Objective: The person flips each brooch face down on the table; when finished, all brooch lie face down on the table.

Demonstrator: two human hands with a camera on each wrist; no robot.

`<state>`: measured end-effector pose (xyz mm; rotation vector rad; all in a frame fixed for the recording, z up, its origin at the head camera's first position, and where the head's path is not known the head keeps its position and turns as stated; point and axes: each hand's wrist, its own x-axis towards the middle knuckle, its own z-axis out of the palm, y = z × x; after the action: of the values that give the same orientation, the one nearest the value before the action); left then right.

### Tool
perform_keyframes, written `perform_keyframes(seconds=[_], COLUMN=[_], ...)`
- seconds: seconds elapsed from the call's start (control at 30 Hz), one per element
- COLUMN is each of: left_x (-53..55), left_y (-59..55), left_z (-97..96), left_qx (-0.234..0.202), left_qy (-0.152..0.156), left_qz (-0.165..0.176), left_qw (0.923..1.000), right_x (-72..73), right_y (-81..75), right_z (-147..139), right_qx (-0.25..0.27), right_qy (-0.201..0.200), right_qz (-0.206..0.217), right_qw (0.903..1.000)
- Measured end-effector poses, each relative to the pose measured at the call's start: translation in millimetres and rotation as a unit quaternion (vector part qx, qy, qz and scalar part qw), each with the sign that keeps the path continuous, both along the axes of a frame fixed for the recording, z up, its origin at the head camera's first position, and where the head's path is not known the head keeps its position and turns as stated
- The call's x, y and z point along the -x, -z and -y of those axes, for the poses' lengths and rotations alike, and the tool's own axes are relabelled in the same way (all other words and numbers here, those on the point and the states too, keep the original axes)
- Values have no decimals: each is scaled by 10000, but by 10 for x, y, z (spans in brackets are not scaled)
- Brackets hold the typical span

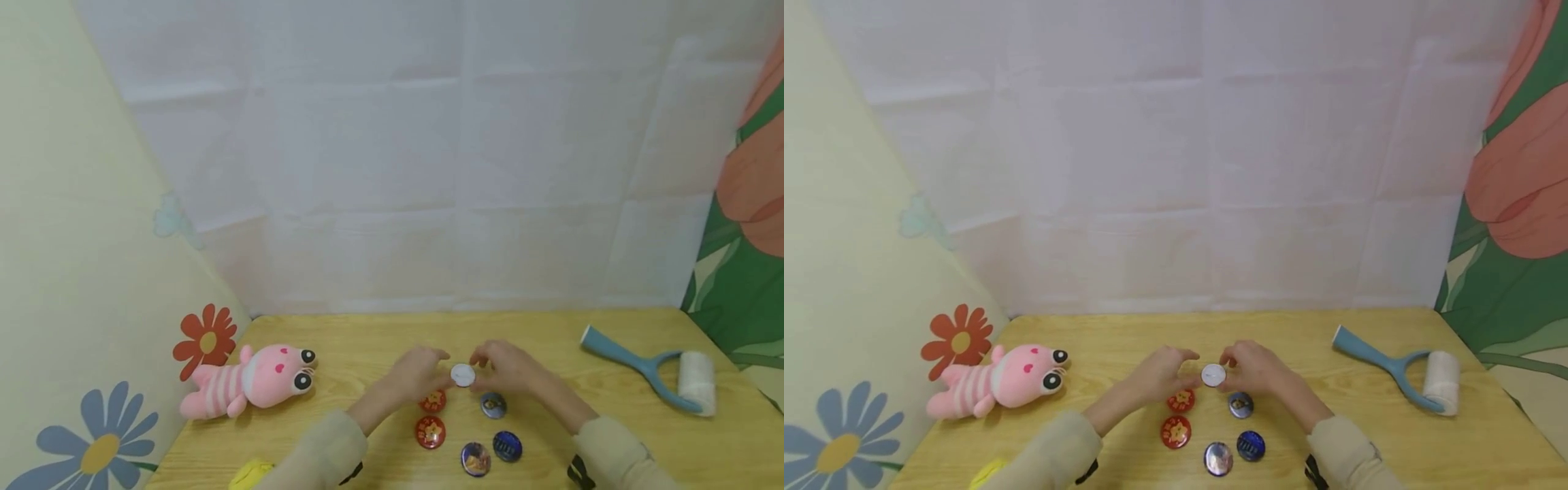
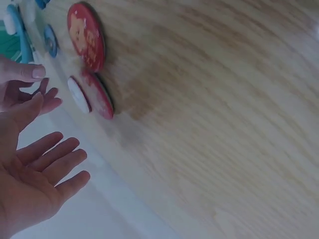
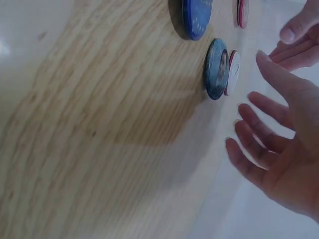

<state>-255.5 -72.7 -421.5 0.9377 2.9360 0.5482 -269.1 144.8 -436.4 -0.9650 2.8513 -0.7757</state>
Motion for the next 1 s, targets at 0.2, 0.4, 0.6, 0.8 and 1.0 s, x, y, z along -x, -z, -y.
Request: perform_keyframes(seconds=[0.2,0.4,0.6,0.8,1.0], left_x=[-11,-17,-149,-233,-278], left_y=[72,154,235,278,288], left_z=[-172,-351,-571,-642,-623], left_qx=[269,762,1410,1681,1612], left_qy=[416,835,844,727,775], left_qz=[-525,-935,-976,-1240,-1072], left_qw=[9974,9892,9816,9752,9780], right_x=[-40,-92,-123,-88,-70], right_y=[-71,-82,1,39,101], right_z=[-140,-168,-273,-337,-384], right_qx=[-419,-507,-401,-229,-98], right_qy=[-108,-30,-124,-280,-301], right_qz=[184,586,615,512,494], right_qw=[9989,9970,9972,9980,9983])
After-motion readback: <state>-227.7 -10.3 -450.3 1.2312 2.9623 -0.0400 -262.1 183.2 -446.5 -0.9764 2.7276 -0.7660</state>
